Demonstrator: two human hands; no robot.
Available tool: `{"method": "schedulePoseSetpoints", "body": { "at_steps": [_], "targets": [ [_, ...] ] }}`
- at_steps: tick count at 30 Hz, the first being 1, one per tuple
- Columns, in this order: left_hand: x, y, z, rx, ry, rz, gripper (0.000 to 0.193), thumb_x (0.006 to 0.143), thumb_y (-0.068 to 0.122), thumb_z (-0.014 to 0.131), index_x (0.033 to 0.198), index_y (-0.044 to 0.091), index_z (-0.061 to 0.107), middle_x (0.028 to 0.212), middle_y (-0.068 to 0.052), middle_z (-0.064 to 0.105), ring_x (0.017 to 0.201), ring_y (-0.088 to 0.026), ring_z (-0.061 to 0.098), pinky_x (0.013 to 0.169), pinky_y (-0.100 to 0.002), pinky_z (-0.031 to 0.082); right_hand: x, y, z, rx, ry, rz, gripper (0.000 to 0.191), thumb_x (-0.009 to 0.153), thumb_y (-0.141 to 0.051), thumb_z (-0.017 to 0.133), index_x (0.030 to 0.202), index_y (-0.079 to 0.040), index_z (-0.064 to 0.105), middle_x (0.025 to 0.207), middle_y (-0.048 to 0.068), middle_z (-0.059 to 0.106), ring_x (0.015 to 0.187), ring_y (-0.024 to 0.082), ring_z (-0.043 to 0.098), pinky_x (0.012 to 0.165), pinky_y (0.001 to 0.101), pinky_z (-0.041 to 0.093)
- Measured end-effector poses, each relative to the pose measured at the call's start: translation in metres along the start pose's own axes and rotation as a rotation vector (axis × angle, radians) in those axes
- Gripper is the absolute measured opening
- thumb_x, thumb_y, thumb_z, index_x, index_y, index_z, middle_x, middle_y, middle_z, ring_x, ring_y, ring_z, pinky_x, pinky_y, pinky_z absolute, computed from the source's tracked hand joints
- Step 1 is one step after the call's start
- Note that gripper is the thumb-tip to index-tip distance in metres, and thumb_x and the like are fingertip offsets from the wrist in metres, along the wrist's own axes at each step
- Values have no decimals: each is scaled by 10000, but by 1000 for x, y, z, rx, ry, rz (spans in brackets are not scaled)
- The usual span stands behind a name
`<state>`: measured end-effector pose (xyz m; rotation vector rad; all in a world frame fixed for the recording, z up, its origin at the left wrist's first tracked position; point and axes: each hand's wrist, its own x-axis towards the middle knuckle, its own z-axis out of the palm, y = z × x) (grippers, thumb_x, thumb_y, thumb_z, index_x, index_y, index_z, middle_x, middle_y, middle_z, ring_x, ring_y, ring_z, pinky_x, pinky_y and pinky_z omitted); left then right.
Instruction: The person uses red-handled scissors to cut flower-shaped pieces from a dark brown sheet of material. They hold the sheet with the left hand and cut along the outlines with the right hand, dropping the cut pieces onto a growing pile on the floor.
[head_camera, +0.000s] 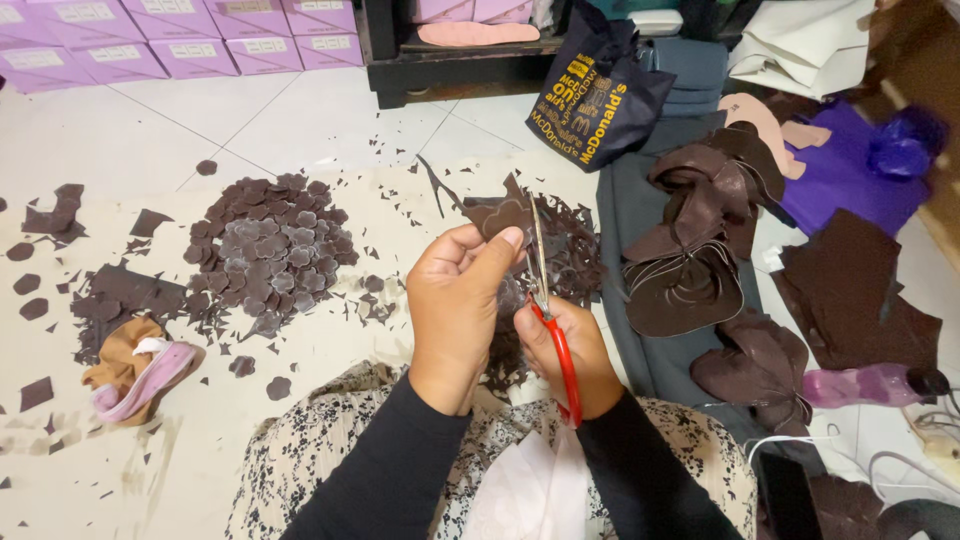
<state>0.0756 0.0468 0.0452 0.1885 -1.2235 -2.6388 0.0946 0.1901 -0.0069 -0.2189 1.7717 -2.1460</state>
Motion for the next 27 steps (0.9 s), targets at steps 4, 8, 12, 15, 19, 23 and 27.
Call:
{"method": "schedulePoseSetpoints", "body": {
  "at_steps": [4,8,12,15,19,23,27],
  "targets": [
    [2,4,-2,-16,-13,-6,146,906,13,715,1042,-34,692,937,-83,757,812,-105,697,784,-243,571,0,-4,-3,-74,8,14,330,983,-374,652,888,-70,570,641,-67,427,537,45,376,477,239,293],
    [4,8,-8,59,-33,1,141,904,13,735,1028,-36,688,912,-82,751,792,-95,680,747,-227,542,0,-6,-3,-213,39,-29,350,978,-385,663,849,-68,591,646,-79,433,575,34,355,493,241,272],
    [7,10,-9,106,-37,22,140,909,15,750,1020,-37,682,899,-81,744,765,-84,658,705,-224,517,0,-10,-4,-312,18,-57,380,989,-410,653,823,-77,571,663,-87,442,601,26,369,510,235,297],
    [7,12,-10,89,-52,17,135,909,16,742,1021,-29,682,903,-78,746,775,-79,666,720,-220,525,-1,-11,-4,-320,12,-57,368,992,-406,645,837,-78,583,673,-89,438,616,18,370,517,228,297],
    [7,12,-11,70,-65,2,119,913,32,715,1021,-11,692,904,-71,755,774,-76,678,725,-215,537,1,-7,-2,-238,5,-50,338,994,-369,644,877,-56,593,667,-64,466,595,40,406,525,226,333],
    [8,5,-8,44,-135,-58,78,918,14,720,976,-6,672,902,-57,736,776,-81,670,741,-226,548,2,-5,-4,-130,-14,-40,292,1001,-338,623,959,-52,584,706,-41,489,617,61,459,554,230,388],
    [6,1,-9,23,-152,-84,93,942,8,735,947,-2,643,891,-63,719,770,-92,650,720,-240,522,0,-7,-6,-171,7,-18,281,1021,-329,592,990,-50,598,736,-35,495,645,61,470,573,226,397]
  ]
}}
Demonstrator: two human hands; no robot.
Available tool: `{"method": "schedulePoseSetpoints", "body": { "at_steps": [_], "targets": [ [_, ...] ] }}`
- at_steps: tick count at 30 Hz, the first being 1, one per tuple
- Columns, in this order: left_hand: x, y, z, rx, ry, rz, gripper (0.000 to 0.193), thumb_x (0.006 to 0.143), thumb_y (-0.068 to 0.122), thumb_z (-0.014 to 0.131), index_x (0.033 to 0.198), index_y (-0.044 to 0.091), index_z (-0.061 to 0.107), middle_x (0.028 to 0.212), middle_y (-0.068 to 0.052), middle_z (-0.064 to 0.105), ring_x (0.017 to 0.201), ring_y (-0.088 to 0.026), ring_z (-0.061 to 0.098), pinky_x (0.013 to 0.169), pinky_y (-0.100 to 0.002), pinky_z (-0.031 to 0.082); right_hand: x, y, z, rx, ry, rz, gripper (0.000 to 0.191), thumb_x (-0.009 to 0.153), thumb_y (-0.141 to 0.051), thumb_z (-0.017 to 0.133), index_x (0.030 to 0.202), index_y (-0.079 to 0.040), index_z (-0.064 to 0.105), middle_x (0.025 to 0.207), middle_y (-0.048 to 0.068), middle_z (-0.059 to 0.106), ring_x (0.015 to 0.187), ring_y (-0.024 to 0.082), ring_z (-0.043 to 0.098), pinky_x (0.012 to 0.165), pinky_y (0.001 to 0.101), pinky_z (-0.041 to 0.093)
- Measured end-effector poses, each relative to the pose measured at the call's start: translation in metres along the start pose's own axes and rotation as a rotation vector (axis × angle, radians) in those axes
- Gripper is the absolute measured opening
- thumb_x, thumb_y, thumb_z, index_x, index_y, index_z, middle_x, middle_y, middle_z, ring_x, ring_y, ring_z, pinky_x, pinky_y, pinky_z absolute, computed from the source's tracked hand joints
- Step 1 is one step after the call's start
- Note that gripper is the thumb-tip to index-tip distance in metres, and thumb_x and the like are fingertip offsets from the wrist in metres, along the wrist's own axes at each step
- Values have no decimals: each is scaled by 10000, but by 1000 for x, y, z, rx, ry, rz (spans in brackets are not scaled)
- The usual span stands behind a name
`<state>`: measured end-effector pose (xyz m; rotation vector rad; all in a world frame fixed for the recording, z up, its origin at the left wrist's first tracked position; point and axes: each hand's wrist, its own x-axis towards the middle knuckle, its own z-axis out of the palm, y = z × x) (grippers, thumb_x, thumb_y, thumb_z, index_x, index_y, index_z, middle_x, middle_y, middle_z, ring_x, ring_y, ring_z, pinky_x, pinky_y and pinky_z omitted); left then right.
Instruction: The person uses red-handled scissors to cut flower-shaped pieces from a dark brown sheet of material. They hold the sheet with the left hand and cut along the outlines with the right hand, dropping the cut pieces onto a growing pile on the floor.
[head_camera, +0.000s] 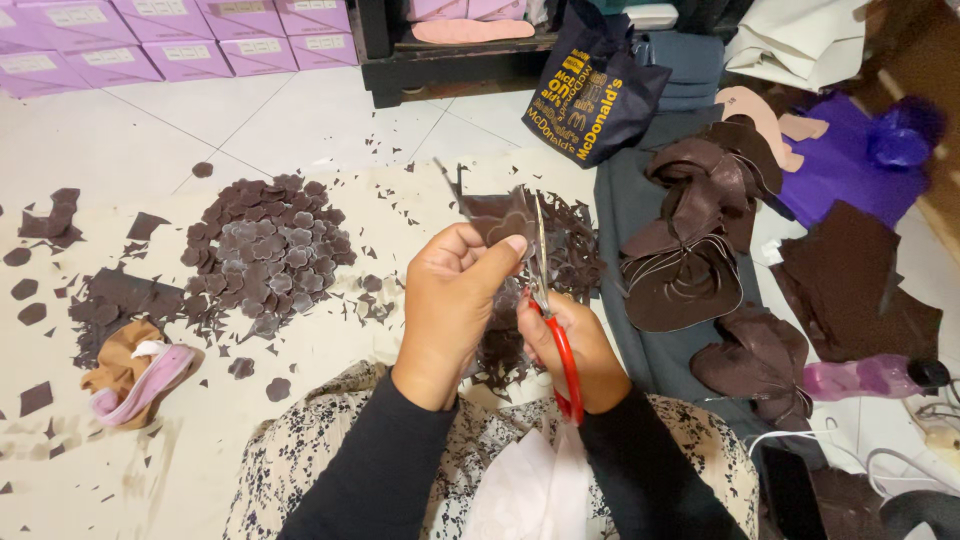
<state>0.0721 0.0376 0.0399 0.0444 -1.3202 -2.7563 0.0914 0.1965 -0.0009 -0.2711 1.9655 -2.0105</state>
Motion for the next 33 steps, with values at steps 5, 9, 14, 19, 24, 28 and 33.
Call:
{"method": "schedulePoseSetpoints", "body": {
  "at_steps": [5,9,14,19,24,28,33],
  "targets": [
    [-1,0,4,-45,30,-32,92,906,13,711,990,1,674,947,-64,736,828,-102,672,769,-251,541,-2,-1,2,1,10,-45,317,1027,-361,573,995,-47,599,757,-32,504,660,62,475,587,223,410],
    [-3,-2,10,-66,56,-75,123,905,26,713,1022,3,684,959,-56,737,833,-104,667,762,-252,534,-5,-2,3,39,33,-39,370,1027,-405,557,953,-44,588,755,-19,516,649,70,476,561,222,390],
    [-5,-11,14,-126,87,-55,126,910,46,728,1021,8,683,945,-63,734,808,-103,658,738,-251,534,-6,-5,5,35,70,-33,388,1028,-421,548,924,-48,573,735,-10,515,624,76,466,554,223,390],
    [-6,-16,14,-152,87,-51,120,932,55,745,1009,-3,673,910,-83,721,753,-112,635,678,-255,516,-5,-5,8,84,87,-26,390,1027,-413,550,902,-45,564,733,-5,518,617,78,466,542,224,390],
    [-8,-14,16,-156,108,-51,124,916,45,733,1018,-3,681,931,-73,735,785,-102,655,713,-246,533,-5,-2,7,104,86,-24,388,1031,-402,566,881,-44,550,732,-5,515,614,80,470,544,228,404],
    [-7,-10,14,-161,113,-38,125,915,38,723,1024,-4,678,948,-71,740,803,-99,662,738,-240,535,-3,-1,4,158,-9,-38,400,1026,-430,567,915,-45,559,757,-1,510,630,89,466,564,228,396],
    [-9,-10,6,-184,90,-111,121,955,66,725,1041,-6,678,862,-101,704,594,-155,574,536,-297,467,-6,-1,0,135,-132,-92,445,1031,-504,545,971,-63,552,806,-8,501,697,89,473,631,227,416]
  ]
}}
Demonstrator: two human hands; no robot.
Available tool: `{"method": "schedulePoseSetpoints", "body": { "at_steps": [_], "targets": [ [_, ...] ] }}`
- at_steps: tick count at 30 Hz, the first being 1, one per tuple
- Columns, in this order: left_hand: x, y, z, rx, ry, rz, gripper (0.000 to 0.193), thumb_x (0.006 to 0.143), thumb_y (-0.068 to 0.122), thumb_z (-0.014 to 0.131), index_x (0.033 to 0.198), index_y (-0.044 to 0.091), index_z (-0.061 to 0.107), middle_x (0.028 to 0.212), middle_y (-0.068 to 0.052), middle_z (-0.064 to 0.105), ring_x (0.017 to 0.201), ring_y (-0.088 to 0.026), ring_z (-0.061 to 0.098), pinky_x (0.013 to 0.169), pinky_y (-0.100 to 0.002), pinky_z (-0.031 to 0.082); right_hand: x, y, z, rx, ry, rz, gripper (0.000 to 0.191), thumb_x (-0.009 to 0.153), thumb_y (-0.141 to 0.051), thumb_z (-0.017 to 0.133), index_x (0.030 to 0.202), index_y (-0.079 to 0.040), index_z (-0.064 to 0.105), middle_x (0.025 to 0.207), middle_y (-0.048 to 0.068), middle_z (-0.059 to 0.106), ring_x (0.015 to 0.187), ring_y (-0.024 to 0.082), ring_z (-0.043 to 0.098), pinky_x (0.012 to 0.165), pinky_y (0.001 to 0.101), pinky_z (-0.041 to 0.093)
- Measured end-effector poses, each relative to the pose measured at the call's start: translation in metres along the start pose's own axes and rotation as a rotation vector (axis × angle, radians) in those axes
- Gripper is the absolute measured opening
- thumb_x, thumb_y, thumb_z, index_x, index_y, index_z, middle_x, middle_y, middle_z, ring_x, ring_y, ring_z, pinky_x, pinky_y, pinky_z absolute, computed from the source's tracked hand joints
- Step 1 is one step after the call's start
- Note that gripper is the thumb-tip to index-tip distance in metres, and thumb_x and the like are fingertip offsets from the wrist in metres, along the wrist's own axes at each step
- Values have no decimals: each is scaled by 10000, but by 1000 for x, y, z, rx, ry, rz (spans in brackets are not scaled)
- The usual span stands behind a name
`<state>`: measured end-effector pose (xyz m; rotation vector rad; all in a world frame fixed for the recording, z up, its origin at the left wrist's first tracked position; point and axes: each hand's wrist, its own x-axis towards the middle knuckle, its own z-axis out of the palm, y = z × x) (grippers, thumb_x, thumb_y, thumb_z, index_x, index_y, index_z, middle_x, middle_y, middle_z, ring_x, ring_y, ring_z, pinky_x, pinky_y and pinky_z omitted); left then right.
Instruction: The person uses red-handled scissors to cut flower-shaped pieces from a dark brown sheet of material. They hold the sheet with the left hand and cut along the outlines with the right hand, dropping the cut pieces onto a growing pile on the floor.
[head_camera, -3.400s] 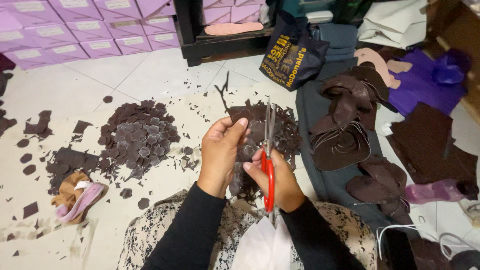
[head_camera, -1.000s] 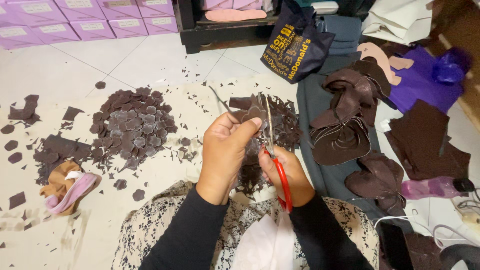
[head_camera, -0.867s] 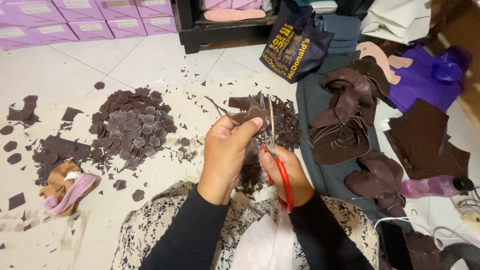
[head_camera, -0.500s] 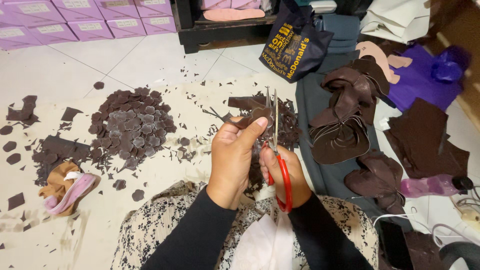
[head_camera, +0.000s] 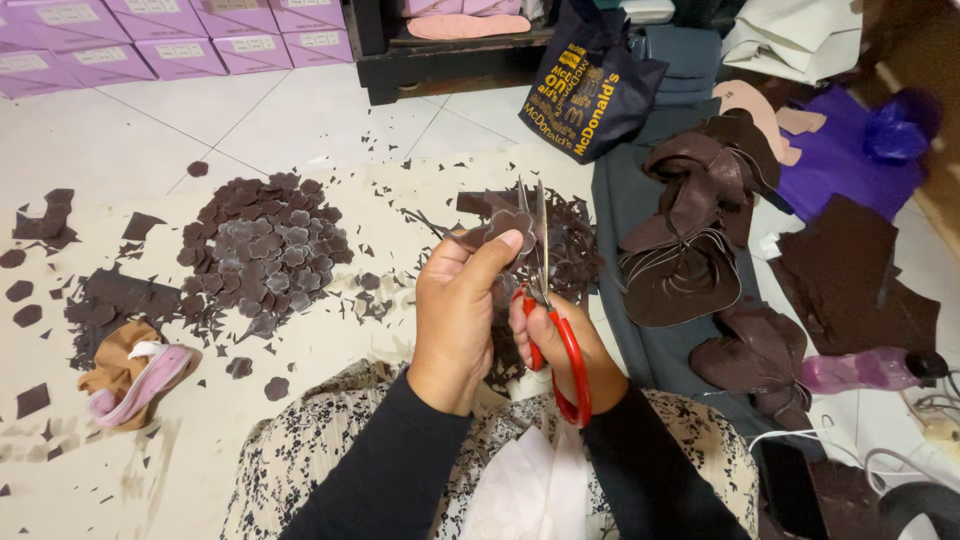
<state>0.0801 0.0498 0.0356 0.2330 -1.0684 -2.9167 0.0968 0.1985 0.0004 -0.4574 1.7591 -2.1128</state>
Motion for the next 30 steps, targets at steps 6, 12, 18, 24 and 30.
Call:
{"method": "schedulePoseSetpoints", "body": {
  "at_steps": [6,12,18,24,30],
  "targets": [
    [2,0,-1,1,16,21,113,931,53,720,1025,1,687,870,-71,712,653,-118,617,582,-262,501,0,4,0,-10,59,49,431,1028,-483,541,928,-63,542,769,-16,482,646,75,451,564,217,378],
    [4,0,5,18,44,42,124,908,32,720,1027,5,698,928,-56,731,761,-89,653,694,-236,534,0,8,-2,53,90,60,423,1031,-446,564,877,-54,537,732,-19,481,598,66,437,520,212,363],
    [6,6,4,46,39,35,110,892,43,702,1000,22,688,895,-36,728,738,-81,649,671,-240,534,1,3,-1,15,70,24,448,1049,-458,593,849,-65,516,688,-49,459,555,46,408,490,216,337],
    [8,9,-2,142,50,123,55,929,75,699,942,85,646,872,-5,705,697,-45,583,586,-190,425,0,1,3,-57,110,97,427,986,-470,611,844,-72,548,595,-78,407,490,32,355,433,223,281],
    [10,8,-1,66,37,149,75,913,52,678,900,77,608,895,-29,723,774,-86,679,697,-224,535,-1,0,4,-186,127,72,440,1017,-462,604,838,-62,555,620,-90,409,542,11,342,460,223,277]
  ]
}}
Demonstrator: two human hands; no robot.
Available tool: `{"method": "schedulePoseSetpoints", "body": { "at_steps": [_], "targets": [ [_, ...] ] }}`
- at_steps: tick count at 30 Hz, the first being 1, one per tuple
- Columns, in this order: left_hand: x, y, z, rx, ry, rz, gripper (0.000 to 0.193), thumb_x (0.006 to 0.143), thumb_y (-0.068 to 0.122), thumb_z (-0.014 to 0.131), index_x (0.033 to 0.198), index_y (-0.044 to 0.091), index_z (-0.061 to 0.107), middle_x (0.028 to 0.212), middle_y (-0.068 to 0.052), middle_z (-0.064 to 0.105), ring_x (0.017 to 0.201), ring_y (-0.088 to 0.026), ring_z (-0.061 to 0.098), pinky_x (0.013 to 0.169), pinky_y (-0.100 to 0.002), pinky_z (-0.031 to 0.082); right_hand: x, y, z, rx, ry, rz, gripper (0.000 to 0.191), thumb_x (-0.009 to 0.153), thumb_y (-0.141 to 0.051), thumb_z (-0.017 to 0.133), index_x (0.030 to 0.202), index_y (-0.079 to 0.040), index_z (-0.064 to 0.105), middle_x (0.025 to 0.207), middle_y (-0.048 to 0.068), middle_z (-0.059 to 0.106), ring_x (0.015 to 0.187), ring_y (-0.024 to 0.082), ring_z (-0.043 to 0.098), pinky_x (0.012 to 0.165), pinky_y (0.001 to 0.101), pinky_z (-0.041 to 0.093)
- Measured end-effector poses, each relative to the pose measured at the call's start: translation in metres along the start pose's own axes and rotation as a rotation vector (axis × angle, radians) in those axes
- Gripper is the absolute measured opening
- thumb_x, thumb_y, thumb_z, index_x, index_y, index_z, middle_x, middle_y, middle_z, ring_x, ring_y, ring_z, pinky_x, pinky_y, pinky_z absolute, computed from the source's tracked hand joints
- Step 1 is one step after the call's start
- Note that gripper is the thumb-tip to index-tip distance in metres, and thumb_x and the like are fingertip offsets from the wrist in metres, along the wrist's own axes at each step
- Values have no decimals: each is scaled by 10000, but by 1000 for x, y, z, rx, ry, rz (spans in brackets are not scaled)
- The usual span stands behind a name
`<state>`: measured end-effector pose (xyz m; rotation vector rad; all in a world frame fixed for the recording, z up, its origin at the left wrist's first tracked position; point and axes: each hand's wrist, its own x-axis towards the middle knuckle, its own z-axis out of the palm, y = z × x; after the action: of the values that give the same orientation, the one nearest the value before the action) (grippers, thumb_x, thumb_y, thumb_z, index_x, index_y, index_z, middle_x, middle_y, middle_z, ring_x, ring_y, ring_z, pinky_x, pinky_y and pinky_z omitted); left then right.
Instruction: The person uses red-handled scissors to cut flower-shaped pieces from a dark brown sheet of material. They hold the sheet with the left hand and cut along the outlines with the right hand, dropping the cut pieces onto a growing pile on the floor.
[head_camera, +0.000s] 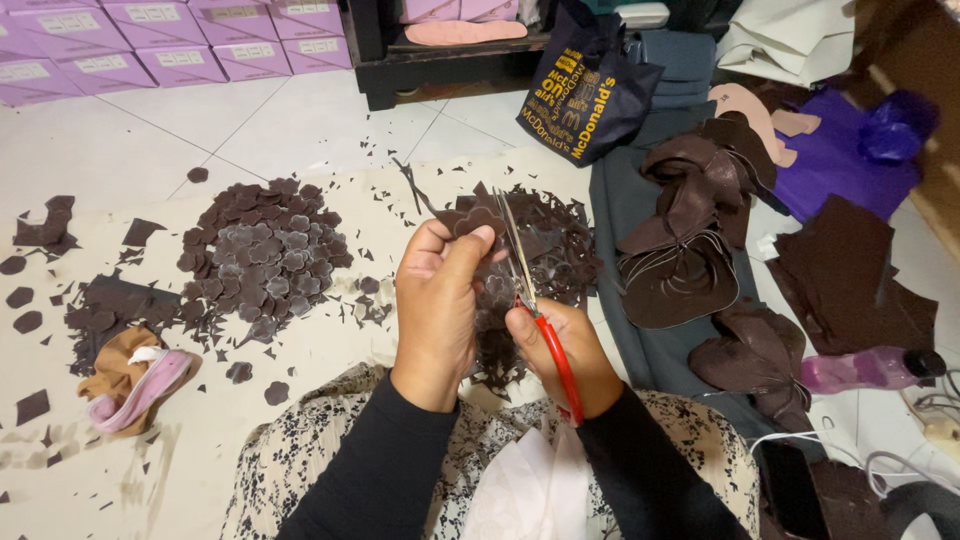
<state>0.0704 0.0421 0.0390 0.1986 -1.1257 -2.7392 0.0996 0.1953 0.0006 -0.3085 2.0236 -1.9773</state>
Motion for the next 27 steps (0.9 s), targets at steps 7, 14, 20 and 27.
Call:
{"method": "schedulePoseSetpoints", "body": {
  "at_steps": [7,14,20,27],
  "targets": [
    [1,-6,-1,68,-55,31,74,936,35,690,971,43,626,906,-48,709,759,-81,640,706,-227,531,7,4,-1,56,3,-4,370,992,-447,587,934,-81,576,645,-78,426,541,28,380,466,219,308],
    [2,-3,1,125,-19,9,74,935,64,688,978,49,629,887,-16,711,738,-82,663,603,-202,465,5,8,-7,132,-19,29,448,1033,-464,565,839,-62,533,635,-49,434,514,48,386,457,217,317],
    [2,2,1,118,-20,-7,105,927,60,694,1027,49,665,885,-10,709,747,-67,642,614,-201,462,6,2,-8,67,-37,19,462,1015,-495,558,859,-61,538,630,-40,447,523,50,401,466,221,336],
    [3,3,0,161,-22,-30,87,951,77,656,1013,21,677,881,-19,710,745,-70,637,660,-207,498,0,-7,-9,1,-82,74,461,982,-515,564,953,-55,581,744,-19,512,644,58,488,559,214,419]
  ]
}}
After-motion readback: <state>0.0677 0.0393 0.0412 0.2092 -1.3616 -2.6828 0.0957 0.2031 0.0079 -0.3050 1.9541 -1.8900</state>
